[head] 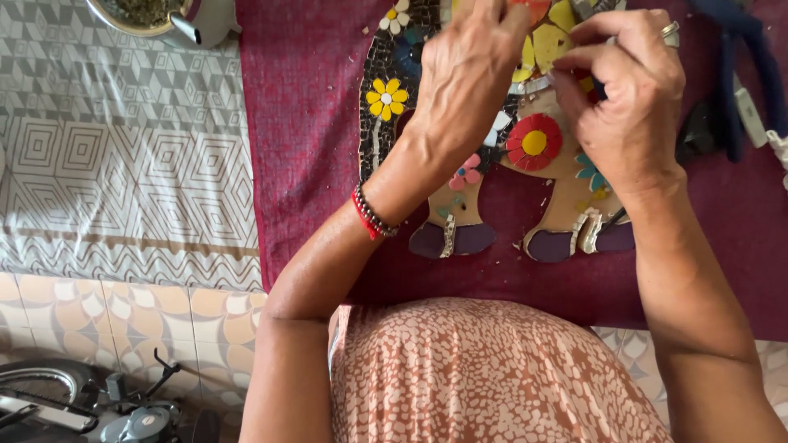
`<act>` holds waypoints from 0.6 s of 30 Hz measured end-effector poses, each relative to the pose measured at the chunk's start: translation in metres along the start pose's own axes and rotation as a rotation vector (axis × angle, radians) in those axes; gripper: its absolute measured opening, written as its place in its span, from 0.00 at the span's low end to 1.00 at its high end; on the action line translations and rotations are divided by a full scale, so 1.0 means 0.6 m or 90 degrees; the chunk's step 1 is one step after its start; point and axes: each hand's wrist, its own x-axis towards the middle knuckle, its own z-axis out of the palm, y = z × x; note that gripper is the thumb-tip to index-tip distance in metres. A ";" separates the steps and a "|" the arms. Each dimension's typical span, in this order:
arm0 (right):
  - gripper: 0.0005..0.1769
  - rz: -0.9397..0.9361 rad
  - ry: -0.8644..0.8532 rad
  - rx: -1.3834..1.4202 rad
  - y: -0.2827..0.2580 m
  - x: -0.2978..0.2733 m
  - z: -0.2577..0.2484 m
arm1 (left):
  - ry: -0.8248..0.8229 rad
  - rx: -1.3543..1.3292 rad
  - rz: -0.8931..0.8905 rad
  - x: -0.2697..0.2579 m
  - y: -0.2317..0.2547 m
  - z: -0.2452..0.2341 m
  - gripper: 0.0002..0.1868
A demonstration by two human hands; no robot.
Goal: A person is creating a mosaic art piece by cutting and gluing small colorful tiles onto an elephant-shaped wooden base.
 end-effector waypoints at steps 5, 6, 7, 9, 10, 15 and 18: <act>0.13 -0.027 -0.032 -0.045 0.017 0.003 -0.022 | 0.019 -0.078 0.034 -0.005 0.005 -0.016 0.28; 0.13 -0.025 -0.064 -0.067 0.018 0.004 -0.031 | 0.047 -0.136 0.024 -0.002 0.005 -0.017 0.16; 0.15 -0.022 -0.094 -0.092 0.020 0.006 -0.042 | 0.077 -0.195 0.018 0.003 0.006 -0.017 0.06; 0.25 0.011 -0.126 -0.147 0.037 -0.001 -0.047 | 0.072 -0.221 0.022 0.007 0.003 -0.017 0.04; 0.38 0.045 -0.160 -0.198 0.044 -0.005 -0.049 | 0.065 -0.245 0.022 0.007 0.001 -0.017 0.02; 0.57 0.109 -0.245 -0.229 0.029 0.021 -0.077 | 0.075 -0.365 0.033 0.006 -0.005 -0.016 0.03; 0.57 0.098 -0.257 -0.277 0.039 0.021 -0.079 | 0.065 -0.430 0.008 -0.002 -0.007 -0.020 0.06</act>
